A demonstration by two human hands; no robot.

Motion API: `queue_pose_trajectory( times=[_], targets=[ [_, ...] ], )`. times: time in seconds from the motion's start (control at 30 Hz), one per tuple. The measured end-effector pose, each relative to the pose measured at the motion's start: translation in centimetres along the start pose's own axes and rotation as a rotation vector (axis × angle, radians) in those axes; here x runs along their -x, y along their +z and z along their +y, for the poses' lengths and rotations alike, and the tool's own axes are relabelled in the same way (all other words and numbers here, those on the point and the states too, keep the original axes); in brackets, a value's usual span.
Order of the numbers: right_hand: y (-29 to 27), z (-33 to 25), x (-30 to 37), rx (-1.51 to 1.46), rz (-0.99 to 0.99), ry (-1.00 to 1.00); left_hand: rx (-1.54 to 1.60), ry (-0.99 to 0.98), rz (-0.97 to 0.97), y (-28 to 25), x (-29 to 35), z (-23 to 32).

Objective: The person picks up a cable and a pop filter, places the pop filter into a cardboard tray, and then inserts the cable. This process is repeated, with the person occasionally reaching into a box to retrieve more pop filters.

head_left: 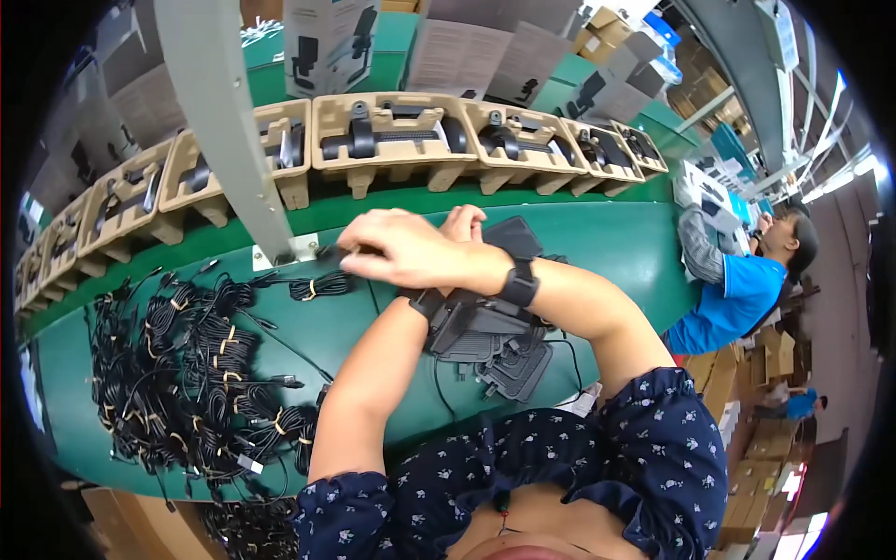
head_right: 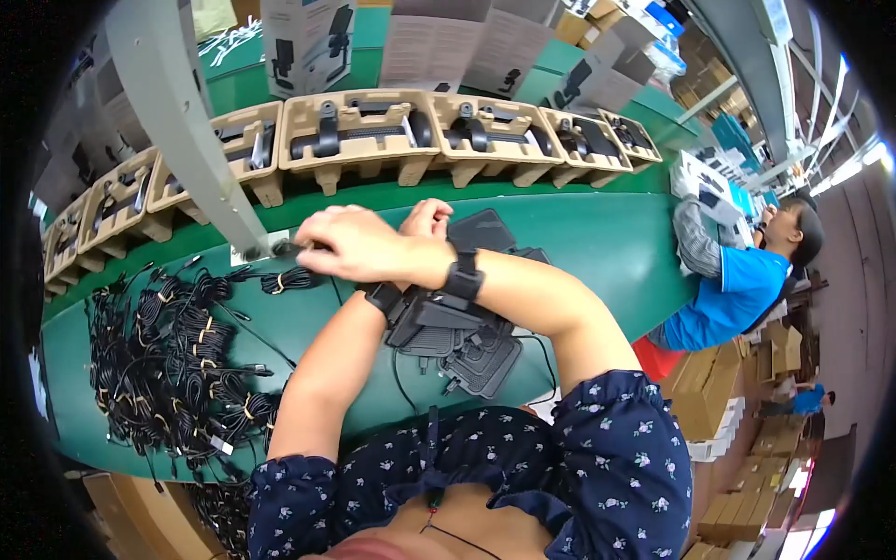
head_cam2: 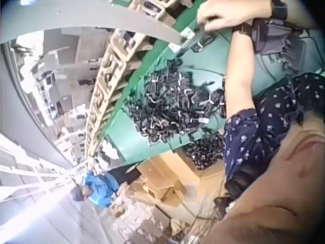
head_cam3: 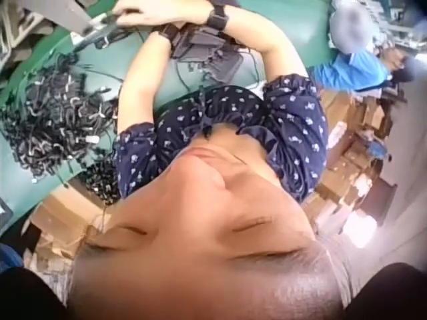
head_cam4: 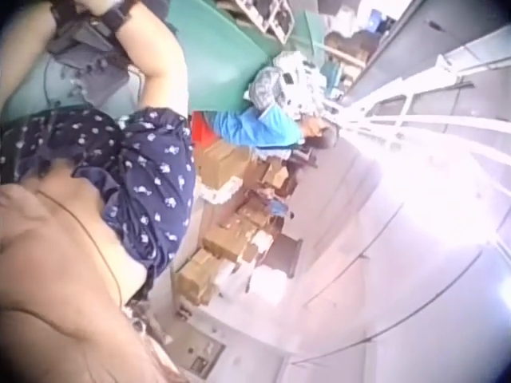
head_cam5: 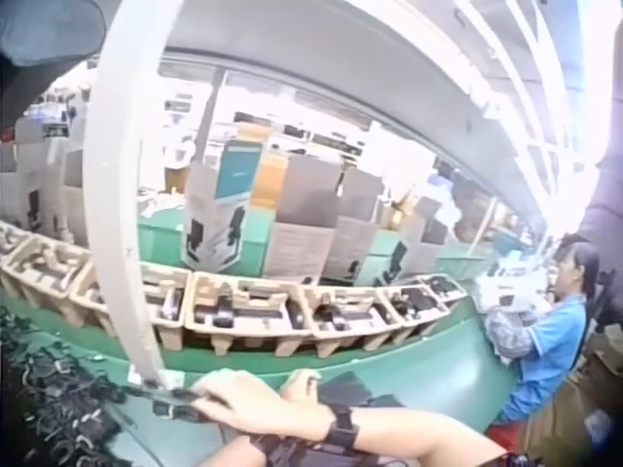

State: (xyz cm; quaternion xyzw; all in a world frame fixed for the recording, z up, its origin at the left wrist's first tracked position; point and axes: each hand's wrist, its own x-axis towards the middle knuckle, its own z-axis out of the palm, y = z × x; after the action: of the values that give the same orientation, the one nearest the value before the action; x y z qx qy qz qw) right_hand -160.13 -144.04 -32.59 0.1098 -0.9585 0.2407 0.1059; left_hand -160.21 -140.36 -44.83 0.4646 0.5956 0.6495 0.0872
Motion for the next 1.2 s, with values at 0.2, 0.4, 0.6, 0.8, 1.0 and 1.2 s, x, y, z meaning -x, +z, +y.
queue_pose_trajectory(
  times=[0.2,0.4,0.6,0.8,1.0,1.2],
  targets=[
    [-4.4,2.3,6.3,-1.024,0.122,0.466,0.471,-0.066,-0.041,0.9,0.0,-0.8],
    [-7.1,2.2,9.3,-1.359,0.544,0.385,-0.152,-0.090,-0.311,-1.0,1.0,7.1],
    [-10.3,3.3,11.6,-1.320,0.848,0.428,0.910,-0.382,-0.371,-2.6,-0.4,10.0],
    [-6.2,3.4,12.7,-0.361,0.679,0.358,1.048,-0.462,-0.272,-3.7,-0.1,8.7],
    [-8.2,2.2,13.4,0.151,0.363,0.410,0.865,-0.477,-0.336,-3.8,0.0,9.2],
    [-16.4,8.8,15.0,0.606,0.818,0.650,0.454,-0.328,-0.053,-6.1,-1.2,4.2]
  ],
)
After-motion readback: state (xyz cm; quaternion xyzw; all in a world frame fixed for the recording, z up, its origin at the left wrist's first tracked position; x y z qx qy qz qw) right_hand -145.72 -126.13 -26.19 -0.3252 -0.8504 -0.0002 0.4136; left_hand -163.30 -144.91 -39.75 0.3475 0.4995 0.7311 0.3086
